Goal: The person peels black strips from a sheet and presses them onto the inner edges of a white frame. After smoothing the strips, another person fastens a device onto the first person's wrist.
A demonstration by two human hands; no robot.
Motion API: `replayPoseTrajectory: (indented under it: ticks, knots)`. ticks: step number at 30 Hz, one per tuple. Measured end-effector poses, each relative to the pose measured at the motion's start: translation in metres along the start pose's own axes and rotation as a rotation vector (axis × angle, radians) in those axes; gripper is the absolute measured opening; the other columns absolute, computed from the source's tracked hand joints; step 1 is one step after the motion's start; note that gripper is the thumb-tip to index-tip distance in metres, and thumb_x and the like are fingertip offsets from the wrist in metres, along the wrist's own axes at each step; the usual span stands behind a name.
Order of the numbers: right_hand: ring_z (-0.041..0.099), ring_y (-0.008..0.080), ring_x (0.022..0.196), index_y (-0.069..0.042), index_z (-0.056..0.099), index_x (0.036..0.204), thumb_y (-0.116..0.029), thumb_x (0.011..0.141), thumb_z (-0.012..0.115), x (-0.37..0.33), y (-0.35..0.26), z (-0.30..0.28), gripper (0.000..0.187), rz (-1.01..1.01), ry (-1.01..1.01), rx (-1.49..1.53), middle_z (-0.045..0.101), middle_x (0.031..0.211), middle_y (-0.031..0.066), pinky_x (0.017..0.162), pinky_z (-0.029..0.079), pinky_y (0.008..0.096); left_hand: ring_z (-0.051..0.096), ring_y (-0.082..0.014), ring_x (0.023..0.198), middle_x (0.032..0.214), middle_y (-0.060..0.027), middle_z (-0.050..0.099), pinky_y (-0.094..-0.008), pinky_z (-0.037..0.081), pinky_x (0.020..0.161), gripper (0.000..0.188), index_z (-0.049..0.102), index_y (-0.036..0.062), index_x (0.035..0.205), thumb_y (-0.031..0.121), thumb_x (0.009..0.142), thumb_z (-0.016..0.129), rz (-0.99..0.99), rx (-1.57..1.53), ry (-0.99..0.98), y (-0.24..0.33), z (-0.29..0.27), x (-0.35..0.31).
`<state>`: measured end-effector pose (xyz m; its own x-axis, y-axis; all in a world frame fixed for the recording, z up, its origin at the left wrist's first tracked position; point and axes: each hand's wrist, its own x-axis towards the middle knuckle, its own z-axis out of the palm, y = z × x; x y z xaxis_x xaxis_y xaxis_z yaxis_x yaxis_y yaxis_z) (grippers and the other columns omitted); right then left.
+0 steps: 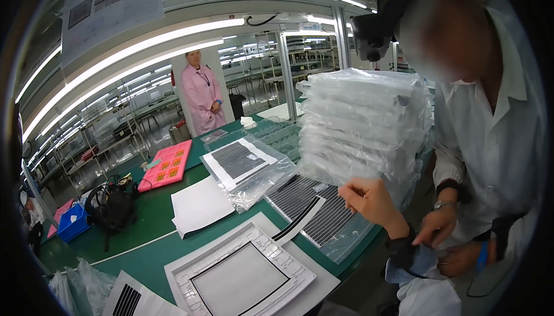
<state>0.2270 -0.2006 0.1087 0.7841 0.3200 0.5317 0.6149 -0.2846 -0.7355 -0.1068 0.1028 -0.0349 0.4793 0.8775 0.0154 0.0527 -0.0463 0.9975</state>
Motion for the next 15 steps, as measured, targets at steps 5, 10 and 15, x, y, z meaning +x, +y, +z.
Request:
replayPoseTrajectory:
  ticks: [5,10,15]
  knots:
    - [0.055,0.0051,0.053,0.002,0.066,0.081,-0.011,0.089,0.062,0.001,0.01,0.011,0.015,0.086,-0.076,0.06,0.061,0.061,0.0017,0.048,0.043,0.021,0.037,-0.0059,0.055,0.06,0.002,0.047,-0.0227,0.029,0.049,0.021,0.059,0.0024,0.076,0.014,0.094,0.057,0.092,-0.067,-0.042,0.011,0.008,0.0]
    - [0.056,0.0054,0.057,0.002,0.066,0.085,-0.011,0.086,0.065,-0.011,0.052,0.041,0.014,0.152,-0.217,0.043,0.063,0.064,0.0033,0.052,0.045,0.0227,0.036,-0.006,0.055,0.061,0.003,0.047,-0.0227,0.029,0.049,0.02,0.059,0.002,0.077,0.013,0.094,0.057,0.081,-0.064,-0.053,0.012,0.005,0.0]
    - [0.064,0.0199,0.073,0.0,0.065,0.092,-0.01,0.078,0.066,-0.025,0.079,0.087,0.017,-0.131,-0.406,-0.183,0.065,0.081,0.0099,0.063,0.051,0.0304,0.036,-0.0059,0.054,0.061,0.0031,0.046,-0.0228,0.029,0.049,0.022,0.057,0.0033,0.075,0.013,0.095,0.055,0.089,-0.027,-0.045,0.016,0.005,-0.004]
